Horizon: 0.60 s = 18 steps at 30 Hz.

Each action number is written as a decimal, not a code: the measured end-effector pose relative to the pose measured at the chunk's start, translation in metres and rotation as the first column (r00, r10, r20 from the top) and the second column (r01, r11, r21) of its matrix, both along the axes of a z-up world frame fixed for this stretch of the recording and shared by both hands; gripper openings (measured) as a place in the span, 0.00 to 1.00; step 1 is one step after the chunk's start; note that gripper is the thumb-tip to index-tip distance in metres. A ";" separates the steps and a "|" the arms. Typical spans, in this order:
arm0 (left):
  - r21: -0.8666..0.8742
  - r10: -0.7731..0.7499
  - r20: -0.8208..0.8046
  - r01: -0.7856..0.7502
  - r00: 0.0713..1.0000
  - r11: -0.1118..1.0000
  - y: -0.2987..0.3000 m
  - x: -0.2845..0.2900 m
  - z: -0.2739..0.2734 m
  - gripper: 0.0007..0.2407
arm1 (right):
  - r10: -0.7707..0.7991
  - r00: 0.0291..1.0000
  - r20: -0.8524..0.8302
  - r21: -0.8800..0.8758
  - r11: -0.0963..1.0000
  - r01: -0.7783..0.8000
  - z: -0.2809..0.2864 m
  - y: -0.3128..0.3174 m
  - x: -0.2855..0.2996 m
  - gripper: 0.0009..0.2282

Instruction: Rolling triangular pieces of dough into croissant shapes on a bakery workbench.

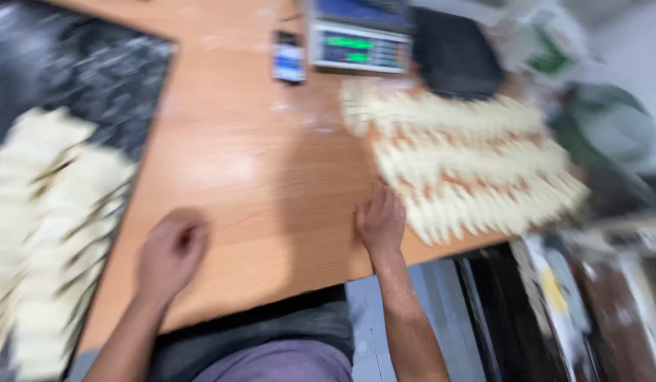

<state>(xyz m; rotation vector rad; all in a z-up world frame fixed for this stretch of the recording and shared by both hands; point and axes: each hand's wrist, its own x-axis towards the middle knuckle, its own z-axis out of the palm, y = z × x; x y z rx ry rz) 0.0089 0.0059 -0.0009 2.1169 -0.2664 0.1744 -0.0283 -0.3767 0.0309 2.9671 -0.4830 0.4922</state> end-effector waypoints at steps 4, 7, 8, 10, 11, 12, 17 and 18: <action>-0.011 0.045 0.064 -0.045 0.997 0.999 -0.001 0.008 -0.001 0.08 | 0.472 0.875 0.106 0.263 0.836 -0.482 -0.006 0.135 0.060 0.21; -0.160 -0.021 0.033 0.026 0.999 0.987 -0.001 0.011 0.007 0.05 | 0.663 0.724 0.188 0.451 0.597 -0.664 0.011 0.229 0.100 0.17; -0.133 -0.010 -0.002 0.010 1.000 0.991 0.000 0.010 0.001 0.06 | 0.737 0.628 0.250 0.497 0.459 -0.736 0.017 0.257 0.115 0.14; -0.104 0.017 -0.026 -0.020 1.000 0.994 0.001 0.013 -0.003 0.06 | 0.799 0.506 0.325 0.523 0.295 -0.800 0.018 0.304 0.148 0.11; -0.089 -0.001 0.046 0.005 0.999 0.996 0.001 0.011 -0.002 0.05 | 0.835 0.445 0.323 0.537 0.225 -0.813 0.012 0.322 0.163 0.11; -0.072 -0.020 0.118 0.029 0.993 0.997 0.000 0.010 -0.002 0.04 | 0.867 0.380 0.323 0.551 0.155 -0.820 0.006 0.340 0.178 0.11; -0.119 -0.019 0.092 0.029 0.996 0.992 0.006 0.012 0.006 0.06 | 0.901 0.356 0.247 0.520 0.186 -0.834 0.003 0.386 0.225 0.08; -0.132 -0.017 0.057 0.024 0.998 0.991 0.006 0.010 0.005 0.06 | 0.861 0.467 0.201 0.520 0.310 -0.796 0.003 0.389 0.229 0.07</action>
